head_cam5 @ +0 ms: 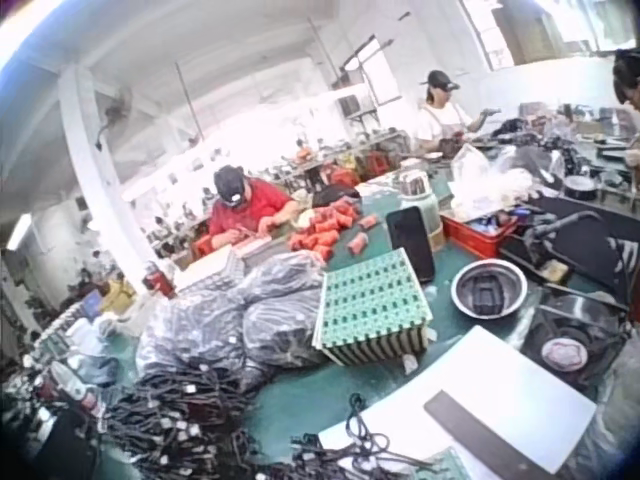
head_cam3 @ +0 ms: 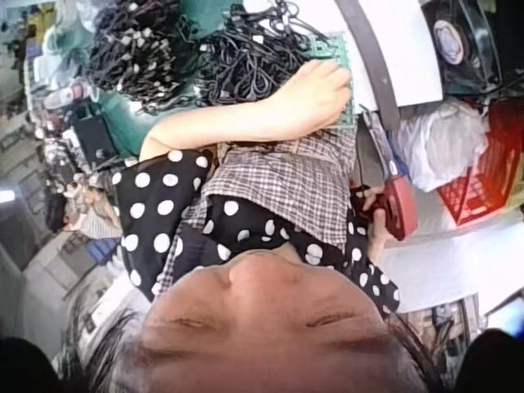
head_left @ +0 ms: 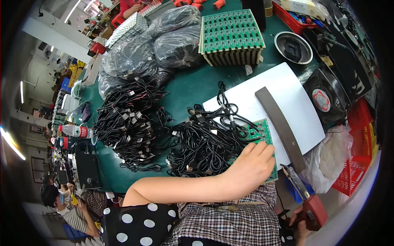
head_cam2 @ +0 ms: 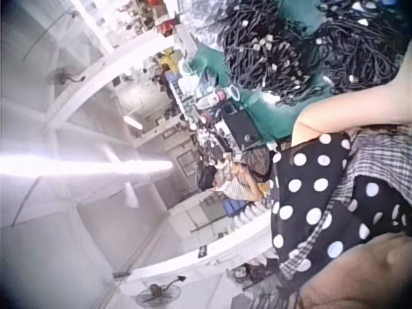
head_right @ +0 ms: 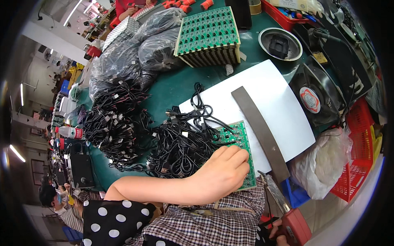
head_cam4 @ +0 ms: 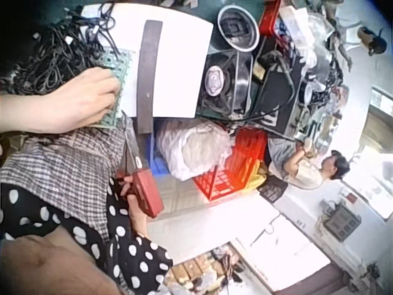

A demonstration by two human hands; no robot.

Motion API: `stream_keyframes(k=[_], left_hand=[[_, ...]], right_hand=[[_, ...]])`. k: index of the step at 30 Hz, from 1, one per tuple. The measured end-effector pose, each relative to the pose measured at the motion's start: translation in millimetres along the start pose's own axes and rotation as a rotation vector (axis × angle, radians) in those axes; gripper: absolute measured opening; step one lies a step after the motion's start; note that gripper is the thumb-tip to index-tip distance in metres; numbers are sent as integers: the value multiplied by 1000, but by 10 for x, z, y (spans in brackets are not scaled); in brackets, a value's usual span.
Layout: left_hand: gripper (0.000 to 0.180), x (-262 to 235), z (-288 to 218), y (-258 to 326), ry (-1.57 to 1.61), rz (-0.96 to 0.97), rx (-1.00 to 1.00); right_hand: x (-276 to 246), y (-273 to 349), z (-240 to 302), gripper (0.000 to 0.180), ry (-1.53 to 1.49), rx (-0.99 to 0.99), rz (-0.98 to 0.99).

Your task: The person secures wires to a circuit board using a hot glue gun.

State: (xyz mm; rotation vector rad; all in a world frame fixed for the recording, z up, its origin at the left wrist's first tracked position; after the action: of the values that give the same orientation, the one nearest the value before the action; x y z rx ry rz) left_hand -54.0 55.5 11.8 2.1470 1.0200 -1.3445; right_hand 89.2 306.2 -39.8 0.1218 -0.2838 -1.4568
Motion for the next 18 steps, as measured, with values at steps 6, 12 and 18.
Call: stream_keyframes(k=[6, 12, 18], left_hand=[[12, -33, 101, 49, -11, 99, -23], [12, -63, 103, -10, 20, 98, -46], [12, -40, 69, -44, 41, 105, -70]], right_hand=[[314, -130, 201, 54, -188, 232, 193], [243, -95, 78, 62, 77, 199, 224], [307, -198, 173, 66, -161, 179, 244]])
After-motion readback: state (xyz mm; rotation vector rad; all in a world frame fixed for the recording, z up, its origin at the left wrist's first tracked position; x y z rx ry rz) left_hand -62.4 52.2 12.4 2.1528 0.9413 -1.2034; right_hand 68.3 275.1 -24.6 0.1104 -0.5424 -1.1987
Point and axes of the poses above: each hand's wrist, its own y-axis away from the middle knuckle, its own x-axis out of the palm, z = x × y, the point moved 6 cm from there along -y, towards the middle knuckle, and after that the axes turned 13 degrees about z, right-handed, at the moved point
